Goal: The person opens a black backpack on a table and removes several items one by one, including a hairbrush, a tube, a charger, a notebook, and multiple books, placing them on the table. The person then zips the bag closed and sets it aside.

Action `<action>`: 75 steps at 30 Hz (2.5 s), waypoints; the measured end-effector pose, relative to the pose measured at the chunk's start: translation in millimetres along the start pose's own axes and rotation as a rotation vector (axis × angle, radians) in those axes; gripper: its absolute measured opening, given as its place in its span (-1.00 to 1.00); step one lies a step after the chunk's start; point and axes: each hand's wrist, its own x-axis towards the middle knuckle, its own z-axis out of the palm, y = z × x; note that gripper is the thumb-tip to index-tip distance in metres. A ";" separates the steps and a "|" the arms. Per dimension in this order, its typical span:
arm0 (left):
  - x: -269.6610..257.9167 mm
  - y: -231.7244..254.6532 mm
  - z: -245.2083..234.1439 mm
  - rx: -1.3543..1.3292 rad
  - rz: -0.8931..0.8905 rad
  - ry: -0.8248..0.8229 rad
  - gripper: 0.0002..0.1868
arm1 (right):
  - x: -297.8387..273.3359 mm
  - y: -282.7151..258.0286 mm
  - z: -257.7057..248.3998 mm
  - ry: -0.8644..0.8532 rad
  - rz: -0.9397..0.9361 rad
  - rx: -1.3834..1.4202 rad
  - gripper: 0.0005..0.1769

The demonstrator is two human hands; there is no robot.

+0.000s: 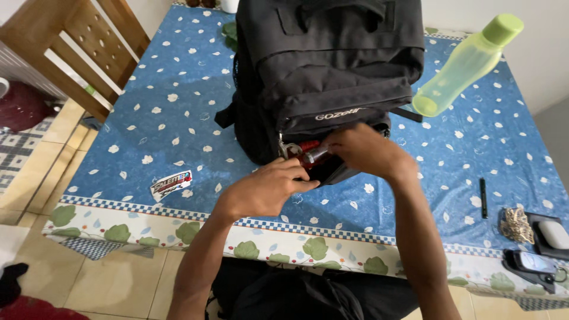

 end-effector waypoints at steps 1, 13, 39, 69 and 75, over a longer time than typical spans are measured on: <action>-1.4 -3.9 -0.6 -0.033 0.010 0.030 -0.41 | 9.9 -2.9 11.5 -0.010 -0.008 -0.138 -0.69; 1.3 -8.2 -13.3 -0.135 0.072 0.294 -0.74 | 33.1 8.9 22.6 -0.166 0.174 -0.334 -0.50; 14.8 -3.8 -18.4 -0.036 -0.060 0.636 -0.87 | -107.7 192.8 -68.4 0.838 0.253 0.728 -0.44; 3.9 -14.2 -12.0 -0.070 -0.098 0.296 -0.64 | -82.1 203.1 -64.1 0.874 0.720 -0.131 -0.45; -0.7 -22.9 -3.0 -0.055 0.015 0.111 -0.66 | -36.5 33.3 -61.8 0.268 -0.184 0.584 -0.42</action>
